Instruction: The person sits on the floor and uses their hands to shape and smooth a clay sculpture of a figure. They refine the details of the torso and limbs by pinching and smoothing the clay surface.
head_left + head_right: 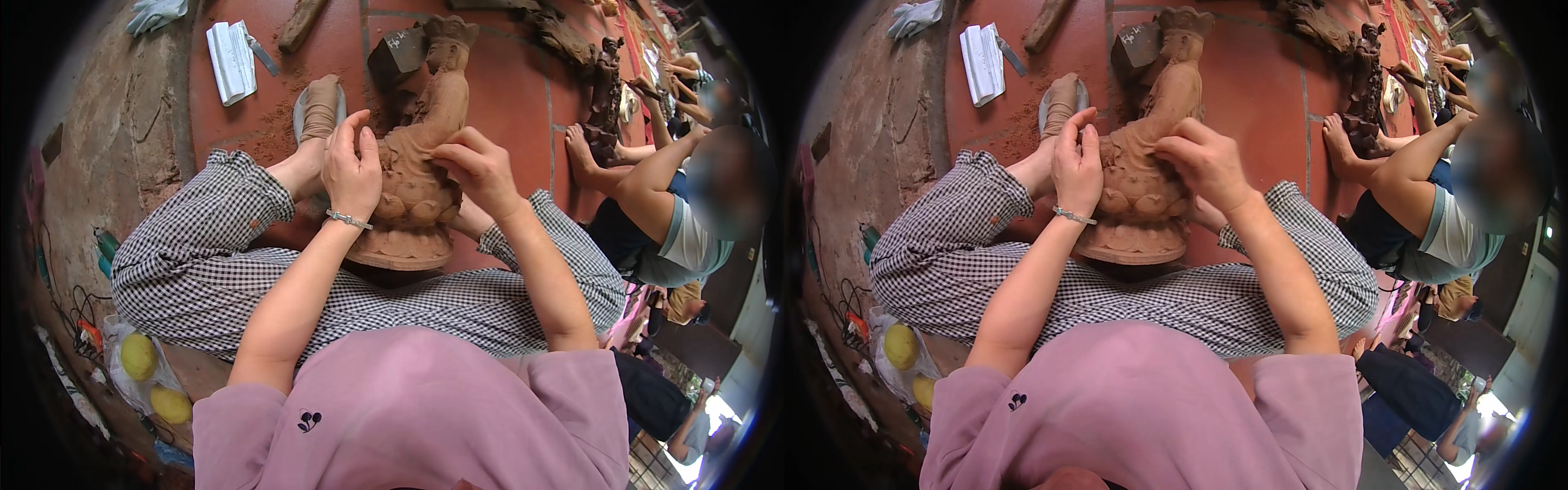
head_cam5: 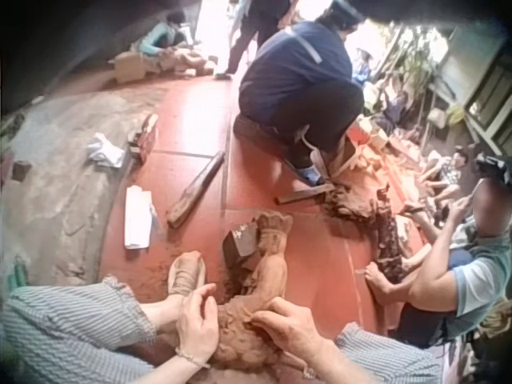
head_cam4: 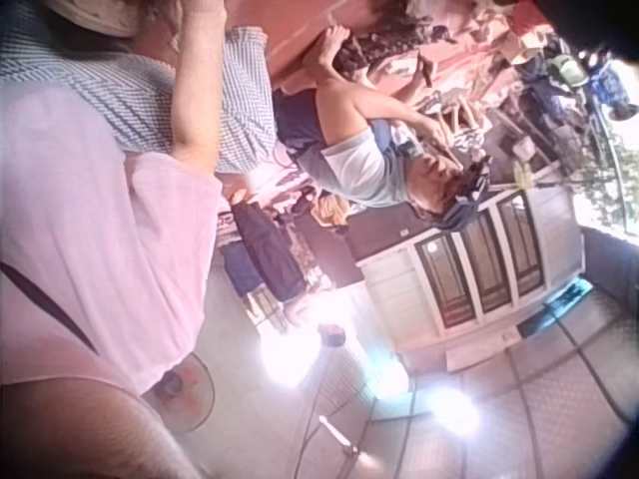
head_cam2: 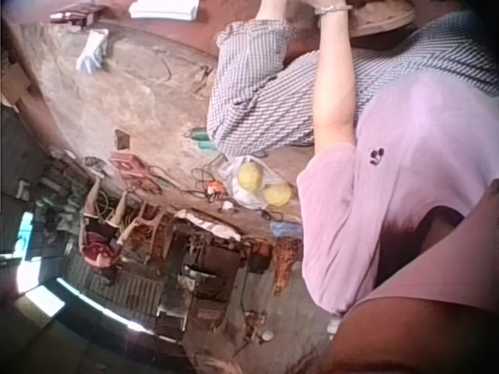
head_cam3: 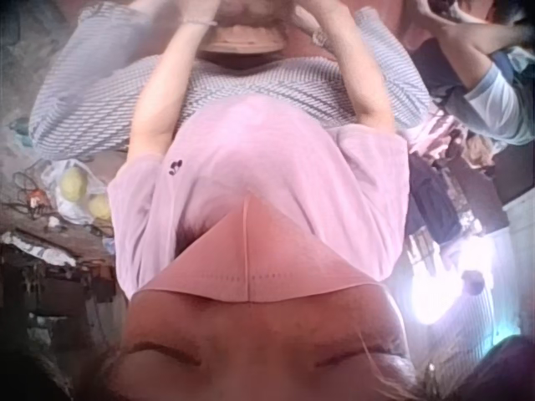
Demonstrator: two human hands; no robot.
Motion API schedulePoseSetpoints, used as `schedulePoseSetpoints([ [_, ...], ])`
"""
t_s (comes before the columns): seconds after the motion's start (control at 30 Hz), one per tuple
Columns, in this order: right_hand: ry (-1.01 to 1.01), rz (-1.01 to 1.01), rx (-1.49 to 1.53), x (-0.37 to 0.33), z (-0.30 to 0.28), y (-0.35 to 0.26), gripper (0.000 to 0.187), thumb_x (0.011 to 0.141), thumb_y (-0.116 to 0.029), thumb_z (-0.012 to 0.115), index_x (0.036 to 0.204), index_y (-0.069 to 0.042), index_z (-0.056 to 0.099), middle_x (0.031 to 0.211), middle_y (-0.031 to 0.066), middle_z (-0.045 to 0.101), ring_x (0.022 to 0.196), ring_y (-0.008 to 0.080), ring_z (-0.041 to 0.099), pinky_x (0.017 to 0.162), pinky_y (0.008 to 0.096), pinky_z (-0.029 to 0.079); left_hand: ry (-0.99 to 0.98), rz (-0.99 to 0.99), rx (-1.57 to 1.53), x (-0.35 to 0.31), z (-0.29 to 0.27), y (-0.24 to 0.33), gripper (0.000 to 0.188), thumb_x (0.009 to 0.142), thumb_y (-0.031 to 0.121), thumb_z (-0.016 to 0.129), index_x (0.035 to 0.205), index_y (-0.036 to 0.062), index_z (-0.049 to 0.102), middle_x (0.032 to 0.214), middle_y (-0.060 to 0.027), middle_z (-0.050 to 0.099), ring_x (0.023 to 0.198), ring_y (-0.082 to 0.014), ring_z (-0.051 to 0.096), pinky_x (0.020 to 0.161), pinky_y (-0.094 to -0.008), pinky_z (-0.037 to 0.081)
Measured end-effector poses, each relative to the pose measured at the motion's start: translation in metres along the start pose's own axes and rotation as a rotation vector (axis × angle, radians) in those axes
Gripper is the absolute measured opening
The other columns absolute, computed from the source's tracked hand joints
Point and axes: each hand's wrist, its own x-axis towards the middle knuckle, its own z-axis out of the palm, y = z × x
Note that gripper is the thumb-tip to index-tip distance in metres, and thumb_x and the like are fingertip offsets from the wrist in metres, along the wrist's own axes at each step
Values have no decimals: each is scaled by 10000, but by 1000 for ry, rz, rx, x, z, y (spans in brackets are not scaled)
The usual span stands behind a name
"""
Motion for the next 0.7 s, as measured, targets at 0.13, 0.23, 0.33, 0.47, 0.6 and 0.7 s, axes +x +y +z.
schedulePoseSetpoints([
  [0.13, -2, -52, 60, 9, 2, 2, 232, 779, -10, 797, 992, -91, 754, 940, 60, 648, 802, 217, 684, 672, 338, 577, -11, 31, 72, 0, 0, 9, 297, 1018, 231, 531, 1209, 47, 664, 1164, -140, 707, 1102, -320, 641, 945, -418, 497],
  [0.23, 19, -76, 39, 24, 16, -7, 202, 801, -32, 789, 989, -96, 748, 955, 60, 641, 808, 236, 685, 674, 343, 576, 3, 7, 29, 2, -2, 3, 288, 1017, 234, 537, 1201, 57, 671, 1159, -132, 708, 1094, -314, 644, 933, -415, 501],
  [0.33, 4, -69, 72, 10, 3, 10, 163, 832, -79, 775, 986, -115, 738, 947, 51, 636, 785, 255, 690, 658, 348, 581, -10, -9, 9, 0, -1, 0, 282, 1016, 238, 541, 1199, 68, 672, 1154, -121, 710, 1088, -309, 646, 926, -414, 504],
  [0.47, -17, -76, 42, 5, -9, 15, 211, 798, -57, 784, 995, -119, 739, 909, 43, 615, 752, 242, 679, 633, 347, 574, 0, 11, 47, 0, 0, 5, 278, 1014, 245, 549, 1180, 64, 680, 1116, -115, 720, 1058, -308, 655, 915, -411, 509],
  [0.6, -2, -76, 13, 9, -5, 10, 229, 813, -37, 778, 1027, -107, 742, 883, 55, 607, 733, 230, 663, 623, 344, 559, 3, 21, 28, 1, 2, 8, 273, 1008, 253, 564, 1149, 60, 696, 1086, -115, 728, 1033, -310, 661, 900, -409, 514],
  [0.7, 6, -73, 26, 11, -1, 8, 220, 828, -30, 773, 1034, -98, 738, 886, 59, 616, 734, 228, 659, 622, 343, 552, 15, 20, 65, 1, 0, 2, 267, 1003, 251, 571, 1136, 61, 704, 1088, -118, 728, 1023, -303, 663, 890, -405, 515],
])
